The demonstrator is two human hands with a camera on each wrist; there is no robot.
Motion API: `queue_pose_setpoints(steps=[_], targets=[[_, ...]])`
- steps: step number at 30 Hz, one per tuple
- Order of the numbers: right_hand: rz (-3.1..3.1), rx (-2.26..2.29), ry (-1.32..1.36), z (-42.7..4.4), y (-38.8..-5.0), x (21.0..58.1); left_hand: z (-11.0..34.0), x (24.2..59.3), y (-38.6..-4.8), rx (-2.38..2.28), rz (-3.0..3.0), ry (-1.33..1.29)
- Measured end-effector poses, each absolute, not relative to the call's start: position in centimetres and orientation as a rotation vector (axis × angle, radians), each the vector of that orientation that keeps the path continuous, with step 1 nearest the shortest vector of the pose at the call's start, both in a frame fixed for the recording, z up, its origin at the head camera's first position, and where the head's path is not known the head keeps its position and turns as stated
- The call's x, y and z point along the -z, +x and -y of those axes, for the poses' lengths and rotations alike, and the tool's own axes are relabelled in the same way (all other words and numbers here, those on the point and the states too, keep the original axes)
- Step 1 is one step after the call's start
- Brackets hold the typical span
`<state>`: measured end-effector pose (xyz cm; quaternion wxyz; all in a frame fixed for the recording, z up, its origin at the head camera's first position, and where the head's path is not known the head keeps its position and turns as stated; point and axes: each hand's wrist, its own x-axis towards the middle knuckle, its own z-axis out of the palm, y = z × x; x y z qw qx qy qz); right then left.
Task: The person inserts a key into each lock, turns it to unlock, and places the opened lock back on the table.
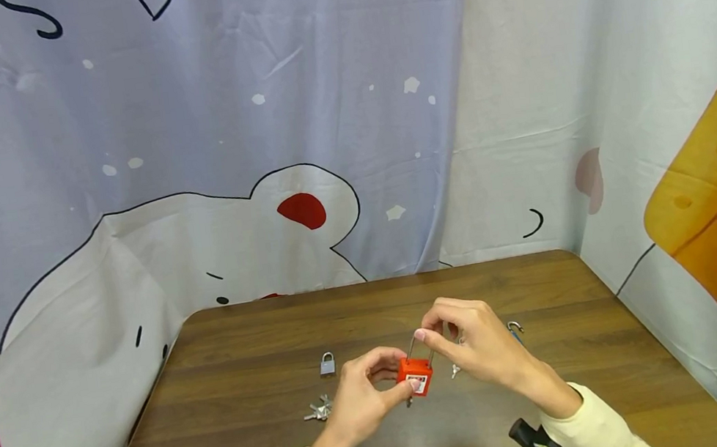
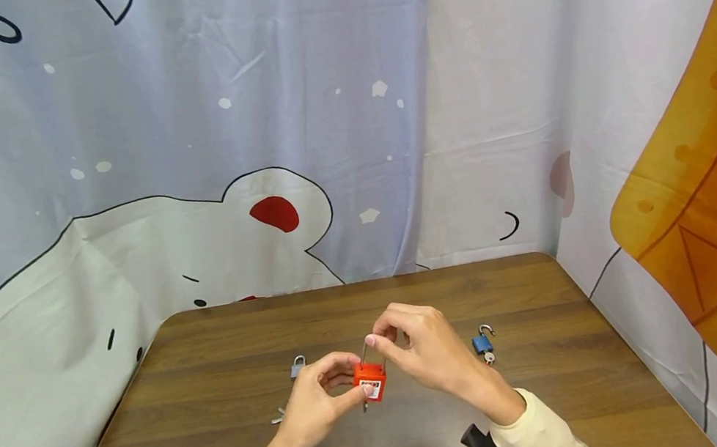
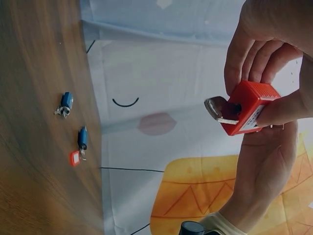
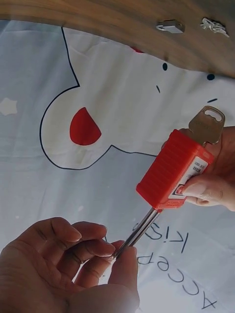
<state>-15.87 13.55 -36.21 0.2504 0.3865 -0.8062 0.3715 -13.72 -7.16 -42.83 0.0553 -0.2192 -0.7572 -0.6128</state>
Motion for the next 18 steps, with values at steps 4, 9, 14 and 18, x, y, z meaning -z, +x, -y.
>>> queue_pose_setpoints(steps=[4,9,14,18], targets=[[2.205,-1.035,1.055,-13.48,-15.59,36.26,7.11,42.69,-13.6,1.793,2.291,-0.649],[2.206,-1.075,1.088,-13.18,-15.13,36.25,6.97,42.39,-13.54,1.763,2.299,-0.639],[2.202,-1.101,1.12,-12.84,-14.97,36.23,6.82,42.61,-13.61,1.801,2.277,-0.672],[2.195,-1.124,1.145,-12.56,-15.0,36.21,6.7,43.11,-13.77,1.83,2.234,-0.719]])
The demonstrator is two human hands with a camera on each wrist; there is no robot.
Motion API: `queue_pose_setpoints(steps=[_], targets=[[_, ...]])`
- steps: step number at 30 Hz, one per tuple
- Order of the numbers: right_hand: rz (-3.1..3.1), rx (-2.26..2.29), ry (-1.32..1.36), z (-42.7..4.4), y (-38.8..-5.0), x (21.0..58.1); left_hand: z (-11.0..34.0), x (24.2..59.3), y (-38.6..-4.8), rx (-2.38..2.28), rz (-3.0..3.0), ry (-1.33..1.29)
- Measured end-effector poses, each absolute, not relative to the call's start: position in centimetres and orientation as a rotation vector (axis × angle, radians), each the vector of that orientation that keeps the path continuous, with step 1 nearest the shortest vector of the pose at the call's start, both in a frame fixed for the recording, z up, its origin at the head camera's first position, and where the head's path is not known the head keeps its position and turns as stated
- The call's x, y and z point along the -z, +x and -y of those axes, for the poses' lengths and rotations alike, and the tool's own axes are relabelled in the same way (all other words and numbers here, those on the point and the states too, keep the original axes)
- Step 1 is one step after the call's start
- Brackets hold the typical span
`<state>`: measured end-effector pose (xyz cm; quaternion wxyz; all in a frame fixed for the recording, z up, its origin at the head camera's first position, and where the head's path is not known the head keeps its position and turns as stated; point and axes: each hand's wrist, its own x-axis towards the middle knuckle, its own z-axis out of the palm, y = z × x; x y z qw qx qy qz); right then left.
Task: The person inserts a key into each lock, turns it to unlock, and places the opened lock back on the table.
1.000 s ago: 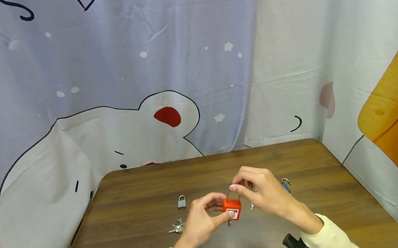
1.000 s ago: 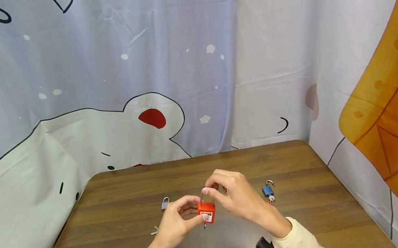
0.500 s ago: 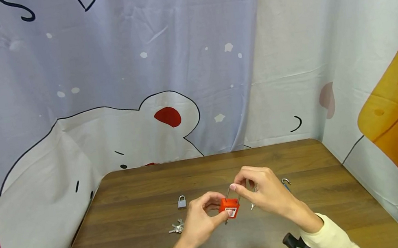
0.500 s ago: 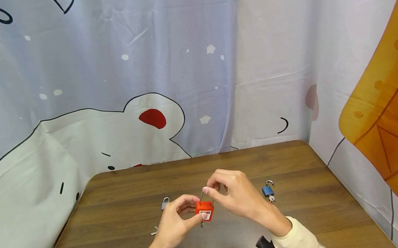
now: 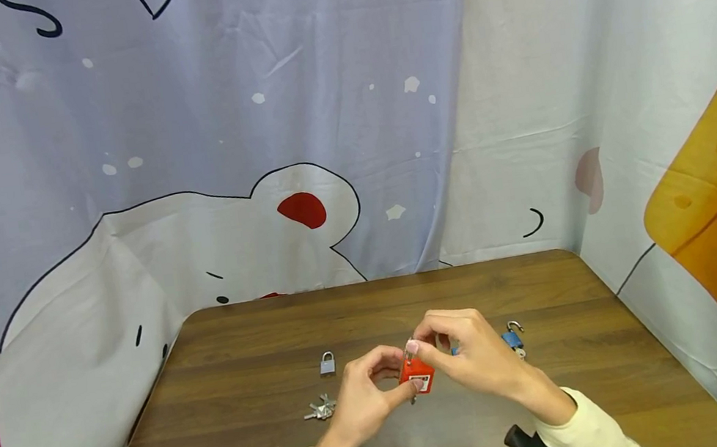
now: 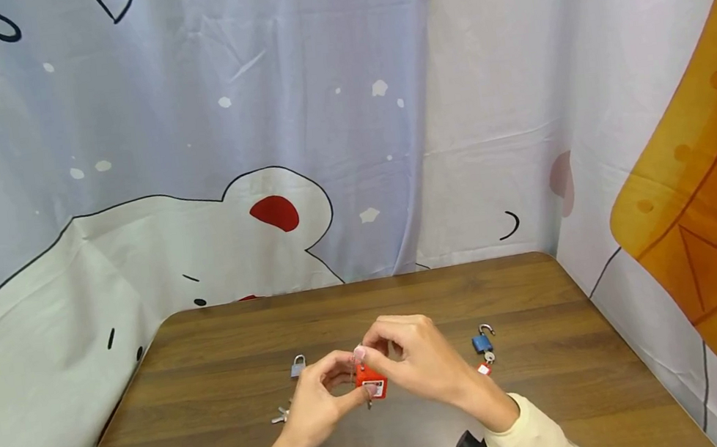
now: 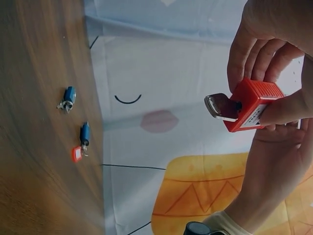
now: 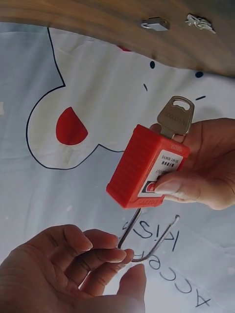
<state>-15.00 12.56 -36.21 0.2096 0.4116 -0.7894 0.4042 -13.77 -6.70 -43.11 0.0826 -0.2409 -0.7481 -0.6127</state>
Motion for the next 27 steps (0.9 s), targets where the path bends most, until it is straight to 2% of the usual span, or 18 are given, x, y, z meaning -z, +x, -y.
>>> queue_pose_setpoints(steps=[11,27], targets=[[2.206,-1.132,1.107,-12.8,-15.1,36.3,6.8,43.3,-14.0,1.924,2.256,-0.672],[2.274,-0.806,0.993,-14.0,-15.3,37.0,7.8,45.5,-17.3,2.065,2.322,-0.437]])
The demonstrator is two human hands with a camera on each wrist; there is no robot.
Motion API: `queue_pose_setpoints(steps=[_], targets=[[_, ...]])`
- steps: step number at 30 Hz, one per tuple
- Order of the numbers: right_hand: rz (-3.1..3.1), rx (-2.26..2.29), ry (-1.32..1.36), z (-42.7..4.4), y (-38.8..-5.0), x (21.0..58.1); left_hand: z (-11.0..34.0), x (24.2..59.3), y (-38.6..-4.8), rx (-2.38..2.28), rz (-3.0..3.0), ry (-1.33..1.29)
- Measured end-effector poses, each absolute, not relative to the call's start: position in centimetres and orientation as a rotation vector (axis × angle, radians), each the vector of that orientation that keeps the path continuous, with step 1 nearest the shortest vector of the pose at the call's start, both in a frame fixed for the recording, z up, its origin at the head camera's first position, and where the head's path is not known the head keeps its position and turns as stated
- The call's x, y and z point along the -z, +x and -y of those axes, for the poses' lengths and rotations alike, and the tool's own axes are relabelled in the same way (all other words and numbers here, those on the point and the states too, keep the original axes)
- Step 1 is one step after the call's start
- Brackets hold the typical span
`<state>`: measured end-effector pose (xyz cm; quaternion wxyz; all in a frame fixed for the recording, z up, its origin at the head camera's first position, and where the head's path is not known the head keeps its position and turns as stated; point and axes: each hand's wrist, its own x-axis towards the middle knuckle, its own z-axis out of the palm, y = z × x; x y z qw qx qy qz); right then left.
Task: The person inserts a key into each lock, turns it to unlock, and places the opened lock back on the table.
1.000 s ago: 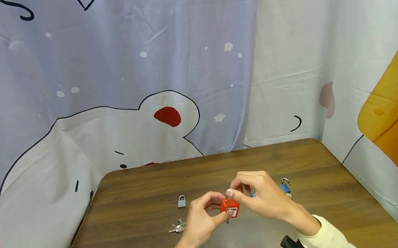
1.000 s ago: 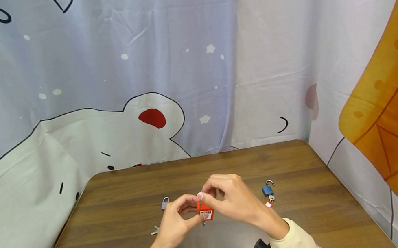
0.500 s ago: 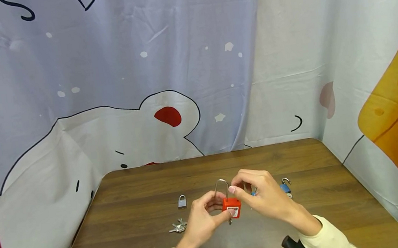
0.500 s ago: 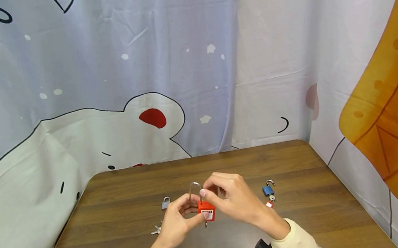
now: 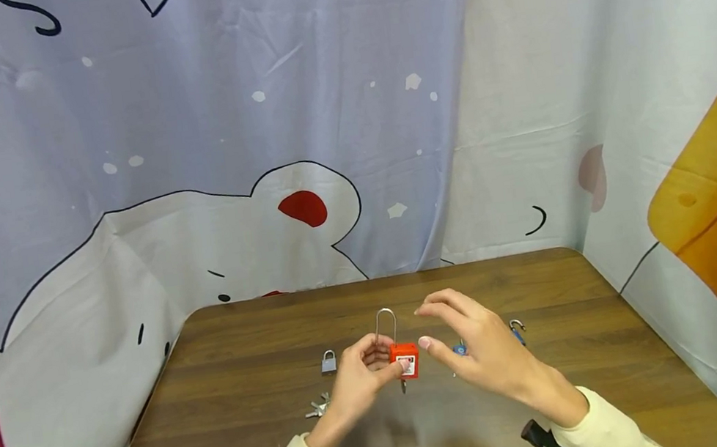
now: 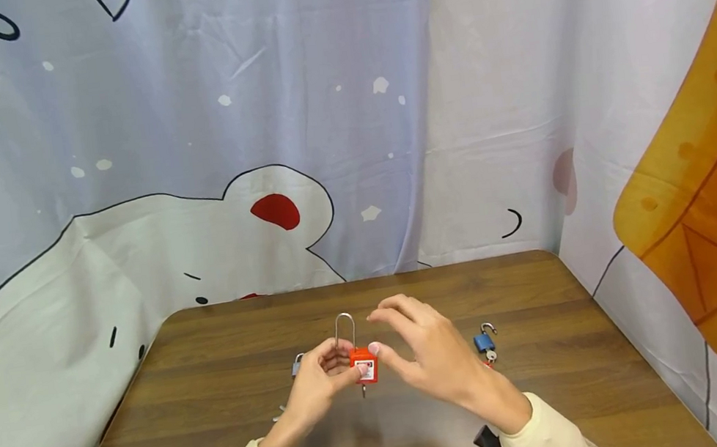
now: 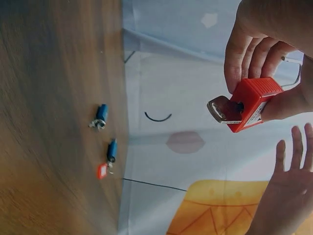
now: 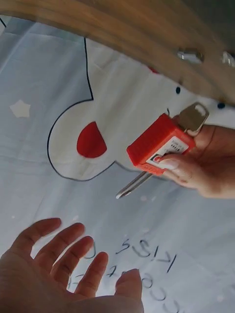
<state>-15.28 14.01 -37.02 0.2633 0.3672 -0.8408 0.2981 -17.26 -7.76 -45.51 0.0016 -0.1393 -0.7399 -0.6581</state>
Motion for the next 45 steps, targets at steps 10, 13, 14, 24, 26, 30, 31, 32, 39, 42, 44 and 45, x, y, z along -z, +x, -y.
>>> queue_pose_setpoints(steps=[10,13,14,24,26,30,31,32,39,42,44,45], targets=[[2.363,-0.533,1.136,-14.6,-14.9,38.9,8.0,46.8,-19.0,1.957,2.42,-0.298],[2.381,-0.499,1.157,-14.7,-14.7,39.3,8.1,47.2,-19.6,1.937,2.456,-0.264],[2.386,-0.495,1.164,-14.7,-14.6,39.4,8.1,47.3,-19.8,1.937,2.464,-0.252],[2.419,-0.477,1.202,-14.7,-13.6,41.2,8.1,48.9,-21.3,1.895,2.499,-0.149],[2.404,-0.454,1.221,-14.6,-13.4,41.7,8.1,49.3,-21.7,1.899,2.501,-0.133],[2.386,-0.414,1.246,-14.5,-13.2,42.7,7.9,50.2,-22.4,1.866,2.541,-0.105],[2.385,-0.404,1.248,-14.5,-13.2,42.9,7.9,50.5,-22.5,1.848,2.558,-0.096],[2.391,-0.399,1.248,-14.5,-13.1,43.2,7.9,50.7,-22.7,1.828,2.575,-0.09],[2.424,-0.398,1.264,-14.5,-12.6,44.2,7.6,52.0,-23.6,1.687,2.676,-0.049],[2.42,-0.4,1.28,-14.4,-12.5,44.4,7.5,52.5,-23.9,1.659,2.704,-0.038],[2.422,-0.394,1.287,-14.3,-12.3,44.6,7.4,52.8,-24.1,1.653,2.711,-0.028],[2.427,-0.393,1.289,-14.3,-12.2,44.6,7.4,52.9,-24.2,1.649,2.713,-0.026]])
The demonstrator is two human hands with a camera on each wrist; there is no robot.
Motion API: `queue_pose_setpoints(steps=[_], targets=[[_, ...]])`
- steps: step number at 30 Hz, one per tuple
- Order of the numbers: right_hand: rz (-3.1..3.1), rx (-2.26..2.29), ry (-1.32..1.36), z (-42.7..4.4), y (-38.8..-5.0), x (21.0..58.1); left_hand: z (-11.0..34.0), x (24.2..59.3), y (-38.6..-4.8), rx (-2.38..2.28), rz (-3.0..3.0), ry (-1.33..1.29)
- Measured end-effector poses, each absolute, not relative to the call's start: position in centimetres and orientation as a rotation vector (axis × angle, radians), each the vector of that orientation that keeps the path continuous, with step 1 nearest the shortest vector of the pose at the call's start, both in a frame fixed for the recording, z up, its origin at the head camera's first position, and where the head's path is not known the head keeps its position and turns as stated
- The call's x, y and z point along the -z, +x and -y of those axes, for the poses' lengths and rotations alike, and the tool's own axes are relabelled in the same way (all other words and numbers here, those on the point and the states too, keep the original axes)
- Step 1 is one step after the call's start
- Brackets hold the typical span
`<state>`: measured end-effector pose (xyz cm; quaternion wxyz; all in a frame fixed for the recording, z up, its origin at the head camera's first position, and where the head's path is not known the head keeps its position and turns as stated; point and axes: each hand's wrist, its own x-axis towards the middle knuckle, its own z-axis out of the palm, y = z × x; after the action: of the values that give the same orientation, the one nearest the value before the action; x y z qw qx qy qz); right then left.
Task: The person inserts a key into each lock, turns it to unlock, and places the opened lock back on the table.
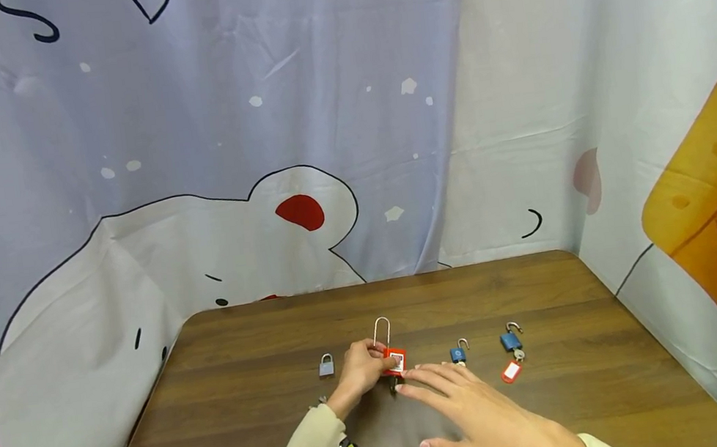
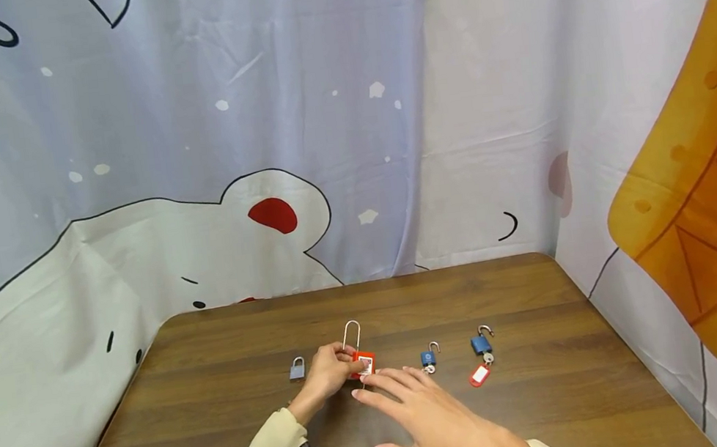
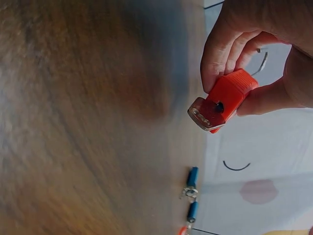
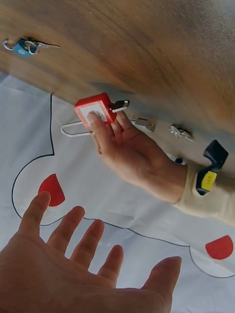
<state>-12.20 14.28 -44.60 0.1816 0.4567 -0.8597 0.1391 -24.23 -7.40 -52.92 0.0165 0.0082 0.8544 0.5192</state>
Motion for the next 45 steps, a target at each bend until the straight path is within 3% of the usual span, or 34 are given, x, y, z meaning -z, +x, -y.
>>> queue_pose_setpoints(steps=[15,34,45], targets=[[2.449,-0.382,1.277,-14.3,-11.6,45.1,7.8,53.6,-25.6,-1.525,-2.683,-0.041],[2.455,-0.401,1.275,-14.4,-11.7,44.9,8.8,52.5,-24.9,-1.404,-2.769,-0.063],[2.463,-0.483,1.216,-14.1,-12.3,42.4,9.7,50.4,-24.1,-1.444,-2.827,0.134]])
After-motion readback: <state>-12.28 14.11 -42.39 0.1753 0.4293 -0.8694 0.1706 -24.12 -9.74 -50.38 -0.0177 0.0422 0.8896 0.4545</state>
